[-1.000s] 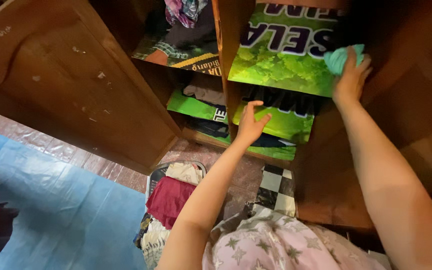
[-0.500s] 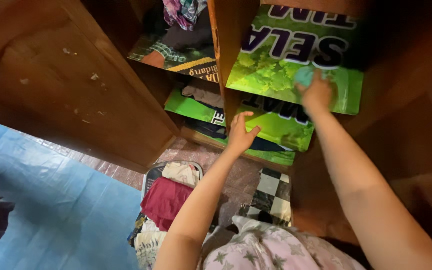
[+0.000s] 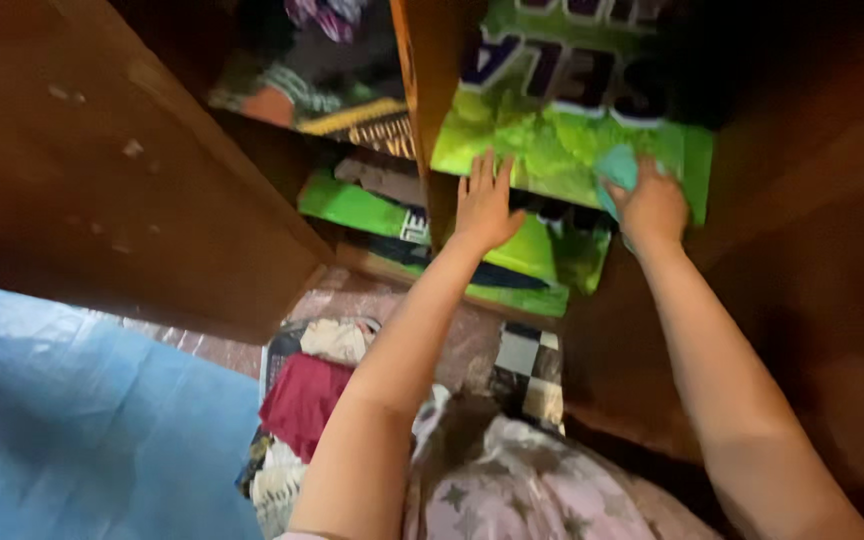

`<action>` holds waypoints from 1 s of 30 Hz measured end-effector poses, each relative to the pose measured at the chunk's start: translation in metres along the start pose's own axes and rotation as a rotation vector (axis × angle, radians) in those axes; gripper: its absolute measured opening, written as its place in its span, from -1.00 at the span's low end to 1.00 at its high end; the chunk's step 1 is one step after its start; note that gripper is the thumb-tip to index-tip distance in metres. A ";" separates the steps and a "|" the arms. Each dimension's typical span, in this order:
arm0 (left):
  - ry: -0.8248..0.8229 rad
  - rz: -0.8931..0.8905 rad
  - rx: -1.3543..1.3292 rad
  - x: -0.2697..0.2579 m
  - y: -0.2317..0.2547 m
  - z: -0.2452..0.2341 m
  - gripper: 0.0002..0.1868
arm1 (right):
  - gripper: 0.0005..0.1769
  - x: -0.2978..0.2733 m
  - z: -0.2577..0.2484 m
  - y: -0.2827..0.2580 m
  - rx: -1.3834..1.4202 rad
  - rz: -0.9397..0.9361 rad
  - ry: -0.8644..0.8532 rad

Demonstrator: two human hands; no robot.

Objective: The person folds various garments from a laundry basket and places them into a wooden cabinet. After folding, the person wipes the cabinet shelves with a cloth and closes the cabinet door.

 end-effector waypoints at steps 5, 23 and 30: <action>-0.070 -0.001 0.163 0.012 -0.035 -0.008 0.23 | -0.34 0.031 0.016 0.027 -0.055 0.158 0.045; -0.285 0.010 0.184 0.008 -0.055 -0.013 0.40 | -0.21 0.022 0.039 -0.085 0.054 -0.041 -0.124; -0.338 0.008 0.050 0.008 -0.059 -0.020 0.39 | -0.21 0.034 0.025 -0.004 0.030 0.050 0.127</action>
Point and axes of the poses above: each hand's wrist, its own x-axis towards the middle knuckle, its own z-axis out of the palm, y = z × x, the point moved 4 cm from there along x, towards the middle knuckle, and after that the axes turned 1 degree about z, right-handed, at the moved point
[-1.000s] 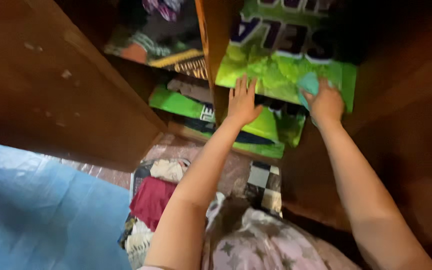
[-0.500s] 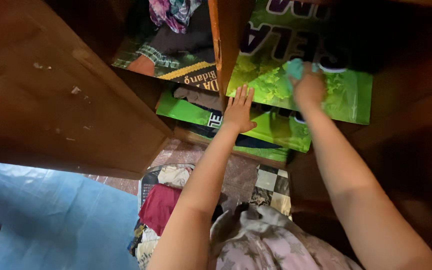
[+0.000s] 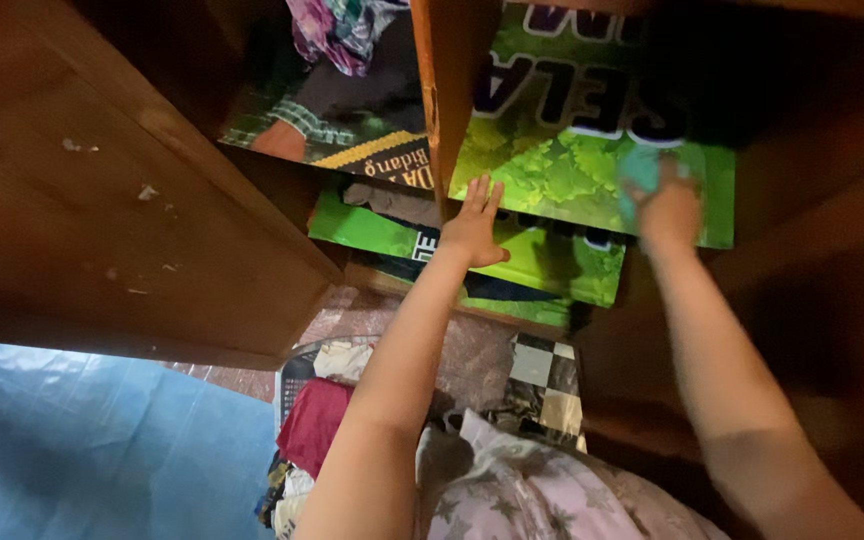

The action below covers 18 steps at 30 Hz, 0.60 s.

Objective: The person folds various garments from a laundry basket and places them into a wooden cabinet. After folding, the person wipes the cabinet shelves with a cloth and closes the cabinet door.

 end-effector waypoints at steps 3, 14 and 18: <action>-0.068 -0.019 -0.048 0.007 -0.004 -0.004 0.37 | -0.29 0.033 0.011 0.042 -0.053 0.241 -0.065; -0.074 -0.027 -0.125 0.013 -0.006 0.004 0.36 | -0.27 0.067 0.087 -0.057 0.098 -0.028 -0.106; -0.055 -0.015 -0.172 0.013 -0.007 0.003 0.35 | -0.23 0.031 0.086 -0.114 0.011 -0.133 -0.146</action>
Point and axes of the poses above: each hand's wrist, its own x-axis towards the middle knuckle, its own z-axis out of the palm, y = z × x, the point moved 4 cm from there along x, towards the middle knuckle, and after that the axes turned 1 degree about z, right-handed, at the moved point
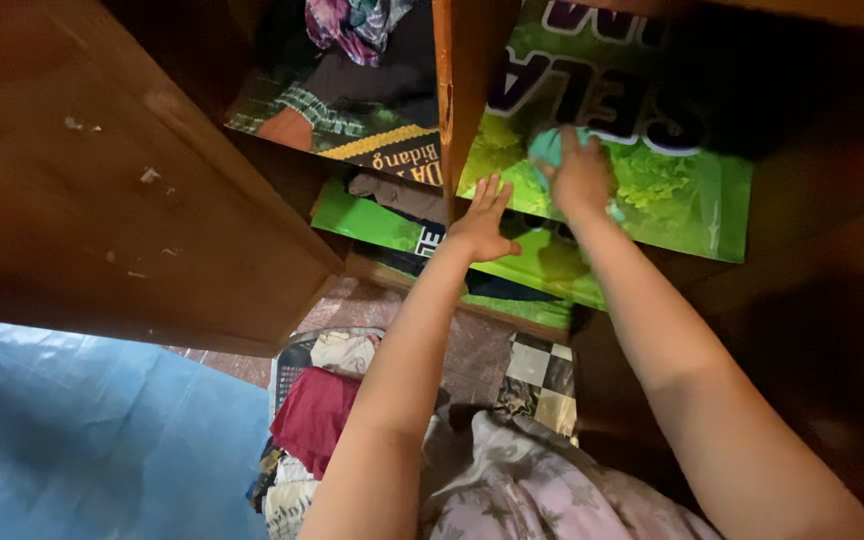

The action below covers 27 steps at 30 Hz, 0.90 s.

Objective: The person folds various garments from a laundry basket and places them into a wooden cabinet. After folding, the person wipes the cabinet shelves with a cloth and closes the cabinet door.

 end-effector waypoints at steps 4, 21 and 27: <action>0.007 0.009 -0.016 -0.002 -0.003 0.002 0.33 | -0.19 -0.026 -0.018 -0.008 0.024 -0.028 -0.124; 0.060 0.071 -0.110 0.010 -0.018 0.014 0.35 | -0.27 0.010 -0.040 0.138 -0.051 0.234 0.093; 0.062 0.072 -0.129 0.006 -0.015 0.013 0.35 | -0.29 0.054 0.020 0.089 -0.052 0.220 -0.168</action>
Point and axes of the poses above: each hand's wrist, its own x-axis towards the middle knuckle, its own z-axis out of the palm, y = z × x, the point moved 4 cm from there along x, towards the middle knuckle, and after that the axes turned 1 degree about z, right-handed, at the moved point
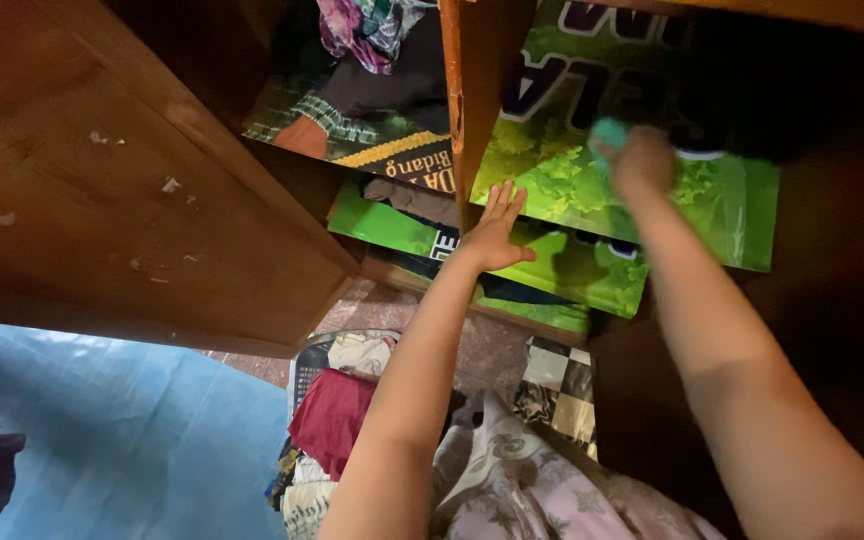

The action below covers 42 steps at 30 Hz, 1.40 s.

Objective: The person folds various garments from a laundry basket and places them into a wooden cabinet. After folding, the person wipes the cabinet shelves with a cloth and closes the cabinet door.

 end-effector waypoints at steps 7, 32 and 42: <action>-0.031 -0.015 0.048 -0.002 0.002 -0.001 0.37 | -0.25 -0.043 0.016 -0.097 0.051 -0.346 0.027; -0.046 -0.010 0.060 -0.006 0.002 -0.003 0.39 | -0.19 0.009 -0.013 0.019 0.019 0.080 -0.135; -0.038 -0.006 0.088 -0.006 0.002 -0.001 0.38 | -0.35 -0.051 0.010 -0.097 -0.066 -0.376 0.037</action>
Point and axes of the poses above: each hand's wrist, its own x-axis towards the middle knuckle, its own z-axis out of the palm, y = z × x, the point moved 4 cm from there along x, towards the middle knuckle, and after that the axes turned 1 degree about z, right-handed, at the moved point
